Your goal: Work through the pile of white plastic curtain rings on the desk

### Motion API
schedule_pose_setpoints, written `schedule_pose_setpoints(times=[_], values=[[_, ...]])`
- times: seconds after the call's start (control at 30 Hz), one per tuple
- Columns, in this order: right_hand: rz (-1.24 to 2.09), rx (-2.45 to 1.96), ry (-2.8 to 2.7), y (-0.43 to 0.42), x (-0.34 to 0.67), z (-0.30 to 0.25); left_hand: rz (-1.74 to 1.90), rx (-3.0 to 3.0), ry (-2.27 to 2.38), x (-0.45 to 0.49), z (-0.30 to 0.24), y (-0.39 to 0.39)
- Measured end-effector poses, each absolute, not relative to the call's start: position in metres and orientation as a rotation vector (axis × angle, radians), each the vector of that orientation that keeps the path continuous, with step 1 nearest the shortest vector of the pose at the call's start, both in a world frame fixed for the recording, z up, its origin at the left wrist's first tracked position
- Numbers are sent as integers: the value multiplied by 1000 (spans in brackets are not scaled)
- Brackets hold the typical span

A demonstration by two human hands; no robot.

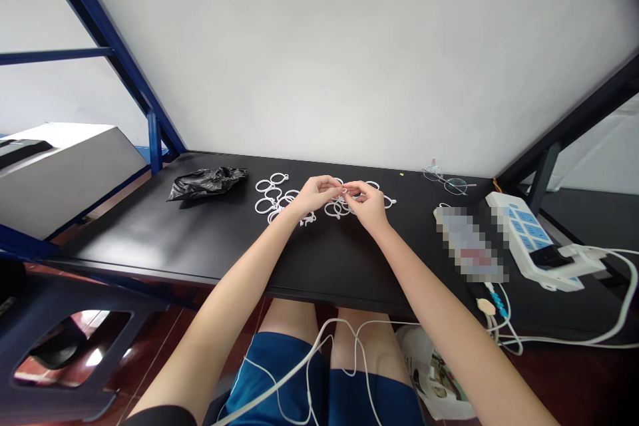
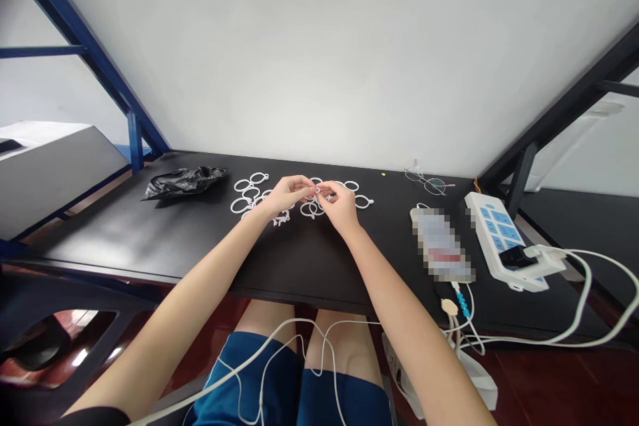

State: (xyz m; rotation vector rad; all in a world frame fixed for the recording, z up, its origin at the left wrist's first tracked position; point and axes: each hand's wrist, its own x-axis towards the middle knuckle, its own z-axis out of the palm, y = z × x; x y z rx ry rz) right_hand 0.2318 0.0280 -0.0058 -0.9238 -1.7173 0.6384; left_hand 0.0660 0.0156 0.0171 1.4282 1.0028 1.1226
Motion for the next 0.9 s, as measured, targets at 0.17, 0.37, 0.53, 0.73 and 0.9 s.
schedule_pose_setpoints(times=[0.17, 0.37, 0.53, 0.73, 0.9], values=[[650, -914, -1693, 27, 231, -5, 1132, 1443, 1055, 66, 17, 16], [647, -917, -1620, 28, 231, -4, 1169, 1384, 1065, 67, 18, 17], [674, -894, -1550, 28, 229, -3, 1060, 1345, 1023, 67, 20, 16], [726, -870, -1585, 25, 227, -3, 1021, 1377, 998, 68, 17, 17], [813, -822, -1577, 23, 226, -3, 980, 1282, 907, 69, 18, 17]])
